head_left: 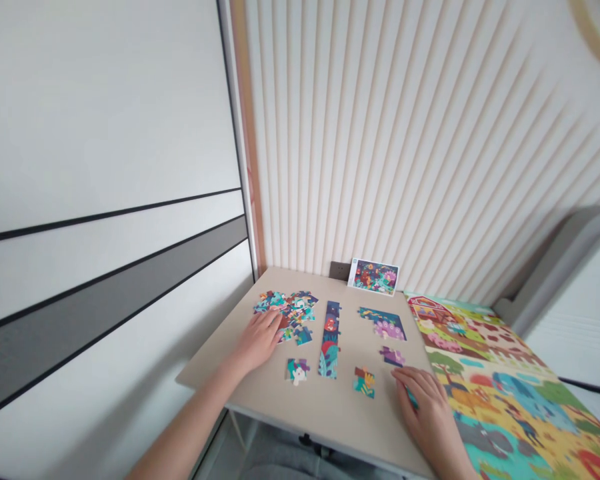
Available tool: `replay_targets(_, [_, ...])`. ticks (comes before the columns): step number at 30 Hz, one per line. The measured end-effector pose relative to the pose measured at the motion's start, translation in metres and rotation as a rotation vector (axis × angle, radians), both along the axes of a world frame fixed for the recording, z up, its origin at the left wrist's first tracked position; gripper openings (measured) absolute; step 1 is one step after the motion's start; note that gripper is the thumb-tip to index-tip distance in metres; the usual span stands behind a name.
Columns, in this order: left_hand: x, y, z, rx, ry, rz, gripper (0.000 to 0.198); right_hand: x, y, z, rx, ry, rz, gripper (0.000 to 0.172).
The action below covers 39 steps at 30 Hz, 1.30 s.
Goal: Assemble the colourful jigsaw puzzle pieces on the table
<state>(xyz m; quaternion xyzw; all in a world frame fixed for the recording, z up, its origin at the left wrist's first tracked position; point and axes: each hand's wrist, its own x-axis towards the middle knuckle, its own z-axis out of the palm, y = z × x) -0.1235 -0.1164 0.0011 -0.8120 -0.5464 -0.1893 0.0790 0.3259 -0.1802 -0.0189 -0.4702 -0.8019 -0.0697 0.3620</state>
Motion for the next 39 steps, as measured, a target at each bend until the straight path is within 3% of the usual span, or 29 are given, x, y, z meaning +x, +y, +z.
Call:
replay_targets(3, [0.007,0.025,-0.001,-0.089,0.019,0.006,0.048,-0.001,-0.006,0.003,-0.025,0.01,-0.021,0.021])
replay_targets(6, [0.005,0.038,-0.006,-0.131,-0.009,-0.018,0.036,-0.002,-0.014,0.007,-0.051,0.033,-0.058,0.022])
replay_targets(11, [-0.011,0.031,-0.013,-0.11,-0.026,-0.038,0.039,-0.005,-0.016,0.01,-0.056,0.06,-0.092,0.023])
replay_targets(15, [-0.015,0.026,-0.006,-0.087,0.001,-0.033,0.047,-0.007,-0.015,0.012,-0.063,0.055,-0.073,0.023])
replay_targets(20, [0.013,0.051,0.009,-0.09,-0.012,0.049,0.047,-0.006,-0.015,0.01,-0.075,0.039,-0.061,0.021])
replay_targets(25, [0.035,0.072,-0.001,-0.04,-0.039,0.163,0.044,-0.005,-0.017,0.007,-0.067,0.031,-0.096,0.023])
replay_targets(29, [0.029,0.069,-0.013,-0.033,-0.065,0.073,0.031,-0.007,-0.017,0.009,-0.099,0.01,-0.093,0.023])
replay_targets(33, [0.024,0.063,-0.015,-0.045,-0.098,-0.039,0.026,-0.008,-0.016,0.011,-0.108,0.0,-0.086,0.021])
replay_targets(39, [0.022,0.062,-0.017,-0.053,-0.165,-0.051,0.031,-0.006,-0.015,0.008,-0.086,-0.002,-0.098,0.021])
